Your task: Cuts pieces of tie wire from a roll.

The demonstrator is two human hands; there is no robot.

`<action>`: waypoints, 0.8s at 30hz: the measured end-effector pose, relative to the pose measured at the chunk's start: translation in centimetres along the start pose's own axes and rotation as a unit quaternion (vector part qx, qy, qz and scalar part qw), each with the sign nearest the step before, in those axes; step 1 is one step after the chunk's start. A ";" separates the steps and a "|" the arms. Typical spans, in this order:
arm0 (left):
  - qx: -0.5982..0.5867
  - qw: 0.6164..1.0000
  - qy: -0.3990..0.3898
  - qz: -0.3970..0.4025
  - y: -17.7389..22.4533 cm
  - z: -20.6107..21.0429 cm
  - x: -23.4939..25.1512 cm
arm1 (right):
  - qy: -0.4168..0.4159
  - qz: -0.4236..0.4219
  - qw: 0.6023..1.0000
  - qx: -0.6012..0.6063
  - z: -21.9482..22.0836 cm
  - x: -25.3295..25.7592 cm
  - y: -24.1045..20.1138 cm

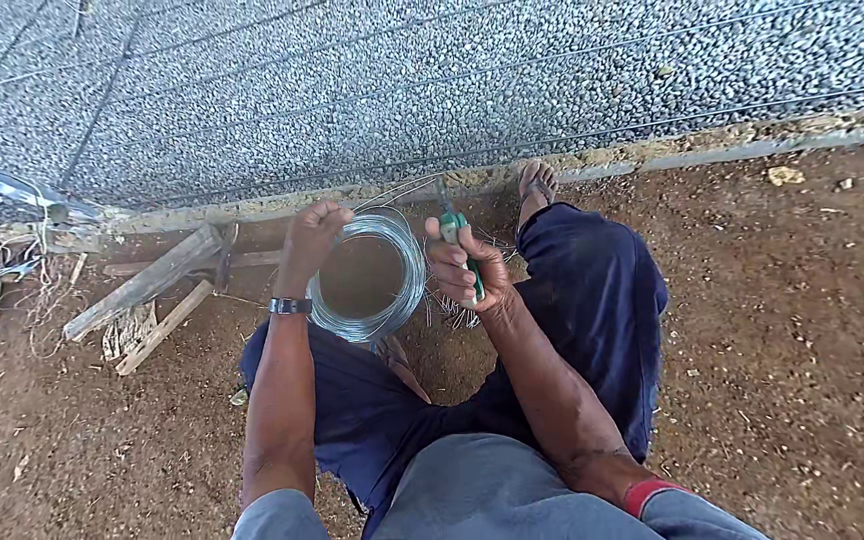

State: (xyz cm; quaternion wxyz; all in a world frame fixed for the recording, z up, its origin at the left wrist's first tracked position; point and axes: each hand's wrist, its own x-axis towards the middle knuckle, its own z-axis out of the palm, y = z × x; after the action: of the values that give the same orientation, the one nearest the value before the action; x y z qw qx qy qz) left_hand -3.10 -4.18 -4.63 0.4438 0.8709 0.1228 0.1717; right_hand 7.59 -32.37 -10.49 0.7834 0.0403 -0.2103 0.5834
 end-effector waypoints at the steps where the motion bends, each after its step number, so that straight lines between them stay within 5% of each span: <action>1: -0.005 1.000 -0.005 0.002 -0.2 0.2 0.5 | -0.017 -0.007 1.000 0.012 0.0 -0.1 0.1; 10: -0.041 0.998 -0.021 -0.044 3.0 1.2 -4.6 | -0.085 0.011 0.996 0.010 1.4 -1.4 0.7; 15: -0.042 0.998 -0.040 0.033 2.8 1.6 -1.2 | -0.097 0.014 0.995 -0.027 4.4 -1.7 1.0; 24: -0.080 0.996 -0.031 0.039 5.8 -0.2 -5.5 | -0.096 0.017 0.990 -0.100 9.5 -2.5 3.4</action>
State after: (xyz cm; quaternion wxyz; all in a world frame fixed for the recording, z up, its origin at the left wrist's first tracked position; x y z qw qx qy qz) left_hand -7.82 -9.43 -0.80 0.5085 0.8418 0.0607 0.1710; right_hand 1.17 -36.45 -3.46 0.7497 0.0144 -0.3425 0.5661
